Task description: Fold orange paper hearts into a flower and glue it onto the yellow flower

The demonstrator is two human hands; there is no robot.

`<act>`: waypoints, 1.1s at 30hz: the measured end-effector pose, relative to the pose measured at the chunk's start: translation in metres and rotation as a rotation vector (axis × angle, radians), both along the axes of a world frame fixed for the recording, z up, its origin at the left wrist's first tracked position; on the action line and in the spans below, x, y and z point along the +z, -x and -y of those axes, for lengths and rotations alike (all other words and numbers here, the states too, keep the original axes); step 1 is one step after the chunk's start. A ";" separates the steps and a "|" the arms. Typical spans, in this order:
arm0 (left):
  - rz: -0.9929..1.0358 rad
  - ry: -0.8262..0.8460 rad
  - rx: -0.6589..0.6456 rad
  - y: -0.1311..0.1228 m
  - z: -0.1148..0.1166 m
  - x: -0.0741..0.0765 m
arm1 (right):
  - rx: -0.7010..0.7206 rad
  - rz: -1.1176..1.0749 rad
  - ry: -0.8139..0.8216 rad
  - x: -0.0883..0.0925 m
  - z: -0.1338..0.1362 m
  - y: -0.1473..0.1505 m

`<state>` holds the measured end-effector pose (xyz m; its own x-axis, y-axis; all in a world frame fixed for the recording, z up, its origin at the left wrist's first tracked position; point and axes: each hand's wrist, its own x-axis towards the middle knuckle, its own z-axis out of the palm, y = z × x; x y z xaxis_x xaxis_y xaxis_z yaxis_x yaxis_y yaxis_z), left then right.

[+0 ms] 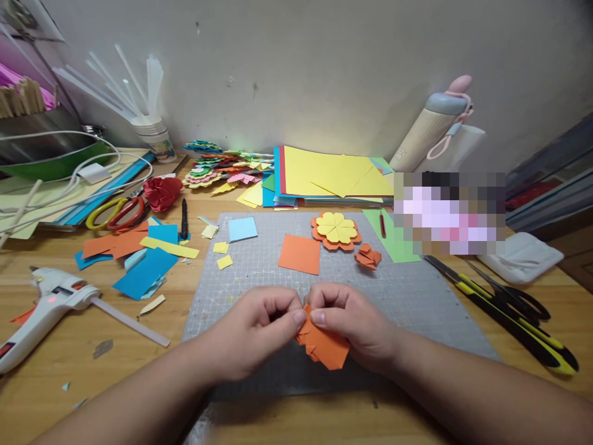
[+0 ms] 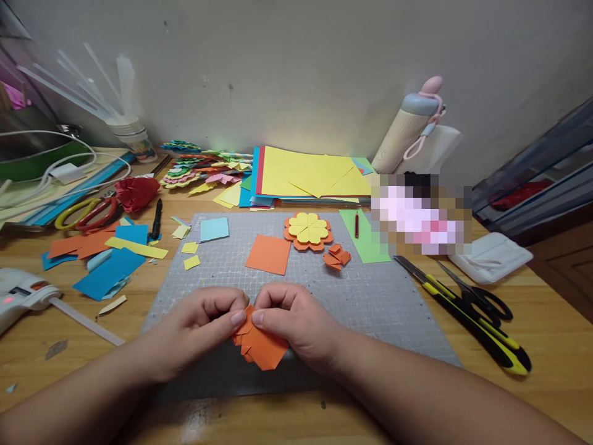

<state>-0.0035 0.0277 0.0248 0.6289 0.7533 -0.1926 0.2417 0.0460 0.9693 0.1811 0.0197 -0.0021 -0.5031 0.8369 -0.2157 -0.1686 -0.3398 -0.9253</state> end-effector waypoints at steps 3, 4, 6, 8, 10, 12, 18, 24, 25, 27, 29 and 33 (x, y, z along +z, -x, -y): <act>0.034 0.103 -0.013 -0.001 -0.001 -0.003 | 0.054 -0.007 0.027 0.000 0.000 0.000; 0.040 0.139 -0.024 -0.002 -0.002 -0.004 | 0.076 -0.006 0.045 -0.001 0.000 -0.001; 0.039 0.187 -0.037 -0.003 -0.003 -0.005 | 0.105 -0.002 0.075 -0.001 -0.001 -0.001; 0.035 0.202 -0.021 -0.003 -0.004 -0.006 | 0.119 0.009 0.089 -0.001 -0.002 0.000; 0.037 0.200 -0.005 -0.004 -0.003 -0.005 | 0.131 0.018 0.084 0.000 -0.002 0.000; 0.046 0.185 -0.006 -0.003 -0.002 -0.004 | 0.135 0.022 0.074 0.001 -0.002 0.001; 0.051 0.101 0.045 -0.002 -0.003 -0.002 | 0.059 0.027 0.064 -0.005 0.000 0.001; 0.025 0.113 0.093 -0.005 -0.003 -0.006 | 0.097 0.049 0.054 -0.003 -0.001 0.001; 0.018 0.111 0.085 -0.006 -0.002 -0.006 | 0.111 0.050 0.053 -0.002 -0.001 0.001; -0.002 0.102 0.072 -0.006 -0.001 -0.006 | 0.120 0.046 0.061 -0.001 -0.001 0.001; -0.021 0.070 0.075 -0.005 0.000 -0.006 | 0.118 0.034 0.075 -0.002 -0.001 0.001; -0.074 -0.091 0.088 -0.003 -0.001 -0.005 | 0.095 0.020 0.094 -0.006 -0.002 0.001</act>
